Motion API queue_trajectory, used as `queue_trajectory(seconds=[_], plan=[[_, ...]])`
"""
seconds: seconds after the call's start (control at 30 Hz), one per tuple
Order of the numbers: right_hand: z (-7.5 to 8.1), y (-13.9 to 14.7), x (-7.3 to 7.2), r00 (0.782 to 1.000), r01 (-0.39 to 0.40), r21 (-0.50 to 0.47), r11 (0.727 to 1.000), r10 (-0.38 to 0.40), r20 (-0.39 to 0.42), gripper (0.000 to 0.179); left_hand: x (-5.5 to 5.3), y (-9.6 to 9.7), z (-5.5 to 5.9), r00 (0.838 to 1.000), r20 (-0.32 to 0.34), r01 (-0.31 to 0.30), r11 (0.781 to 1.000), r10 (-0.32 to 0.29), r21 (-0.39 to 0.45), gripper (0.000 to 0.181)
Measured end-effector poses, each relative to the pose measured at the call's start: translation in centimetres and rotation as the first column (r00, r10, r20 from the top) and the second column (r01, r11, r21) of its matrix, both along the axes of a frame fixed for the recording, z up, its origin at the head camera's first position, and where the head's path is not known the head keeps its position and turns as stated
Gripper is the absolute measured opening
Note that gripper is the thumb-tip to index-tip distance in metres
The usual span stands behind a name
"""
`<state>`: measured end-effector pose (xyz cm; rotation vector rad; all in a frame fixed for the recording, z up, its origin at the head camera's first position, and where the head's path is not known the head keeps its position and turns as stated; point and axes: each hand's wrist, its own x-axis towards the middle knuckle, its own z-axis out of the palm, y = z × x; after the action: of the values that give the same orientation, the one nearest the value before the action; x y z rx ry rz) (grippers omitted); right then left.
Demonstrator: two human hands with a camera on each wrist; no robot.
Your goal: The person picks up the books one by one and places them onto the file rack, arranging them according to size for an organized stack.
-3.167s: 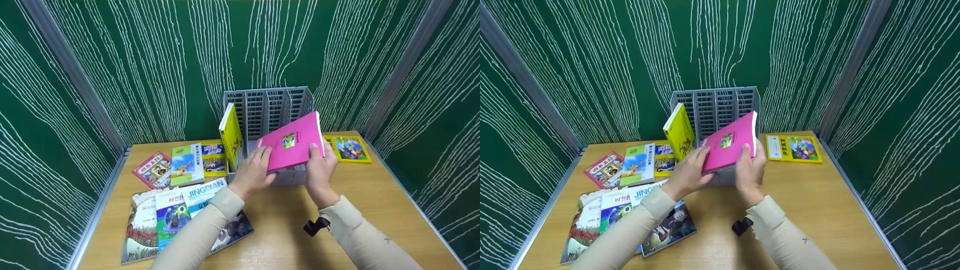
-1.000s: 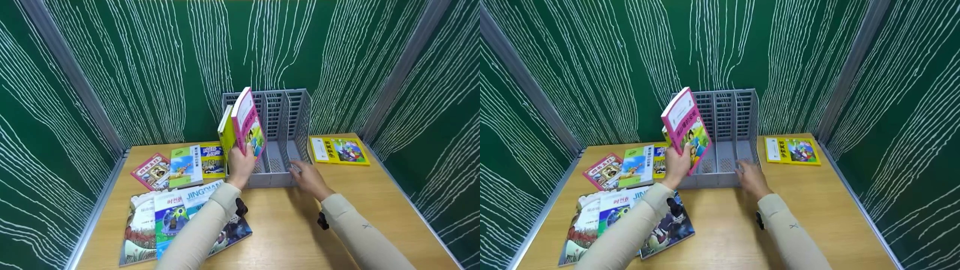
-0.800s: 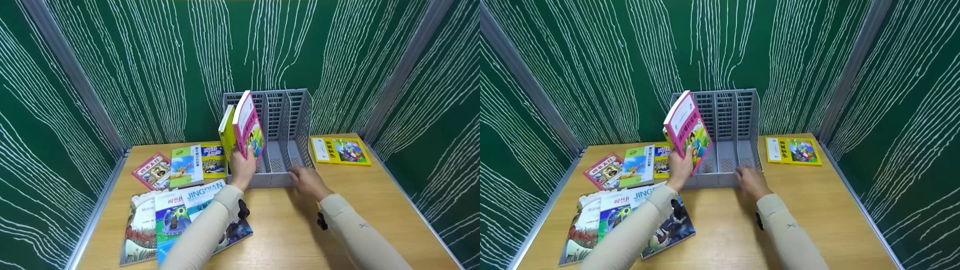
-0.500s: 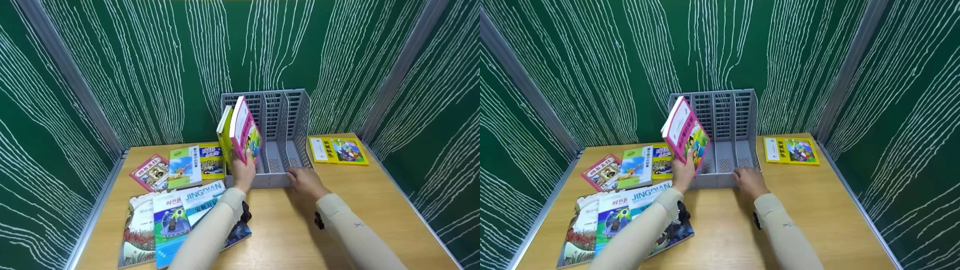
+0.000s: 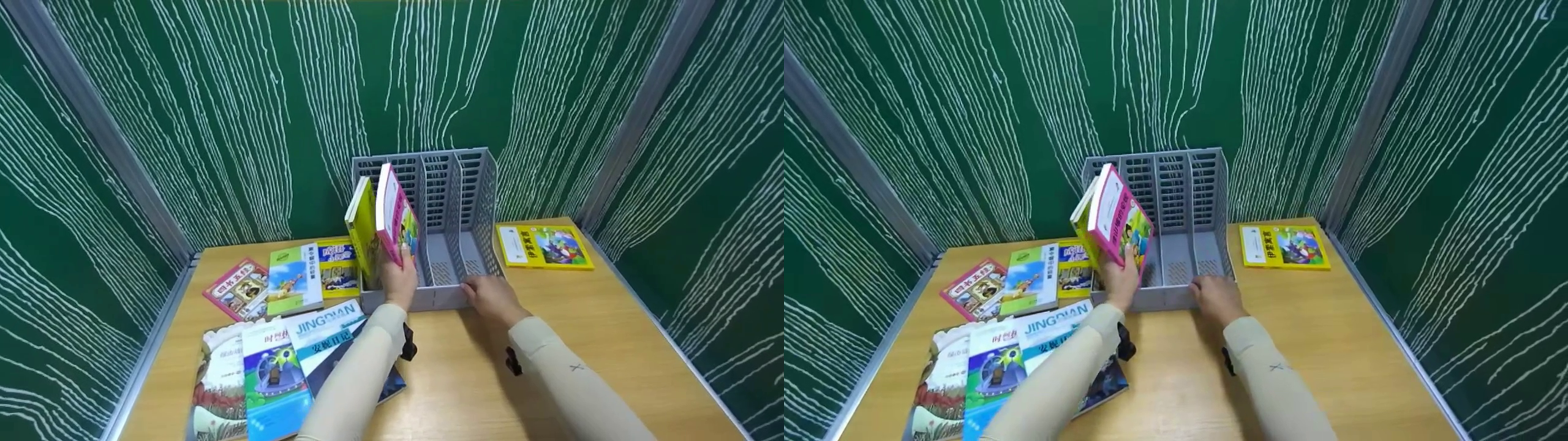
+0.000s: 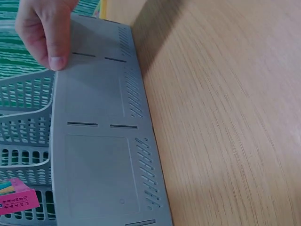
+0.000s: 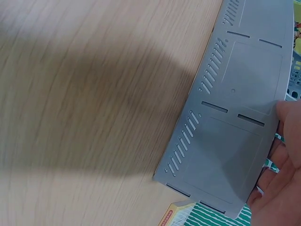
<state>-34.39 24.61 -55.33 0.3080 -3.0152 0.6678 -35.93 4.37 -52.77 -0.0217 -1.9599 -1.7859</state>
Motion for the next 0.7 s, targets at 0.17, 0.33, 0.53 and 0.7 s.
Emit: queue_trajectory(seconds=[0.17, 0.33, 0.53, 0.7], plan=[[0.1, 0.1, 0.0, 1.000, -0.002, -0.009, 1.000, 0.002, 0.005, 0.025, -0.4, 0.5, -0.6, 0.997, 0.082, 0.008, 0.999, -0.004, -0.040, 0.041], [0.4, -0.1, 0.0, 1.000, 0.019, -0.010, 1.000, -0.019, 0.021, 0.026, -0.8, 0.3, -1.3, 0.995, 0.099, 0.017, 0.997, -0.010, -0.070, 0.049], [0.3, -0.3, 0.1, 1.000, 0.016, -0.006, 1.000, -0.015, 0.016, 0.027, -1.8, -0.3, -3.1, 0.998, 0.067, 0.000, 0.998, 0.004, -0.057, 0.049], [0.3, -0.2, 0.2, 1.000, 0.021, 0.027, 0.999, -0.021, 0.003, 0.030, -1.2, -0.7, -1.9, 0.986, 0.162, -0.008, 0.994, 0.025, -0.109, 0.033]])
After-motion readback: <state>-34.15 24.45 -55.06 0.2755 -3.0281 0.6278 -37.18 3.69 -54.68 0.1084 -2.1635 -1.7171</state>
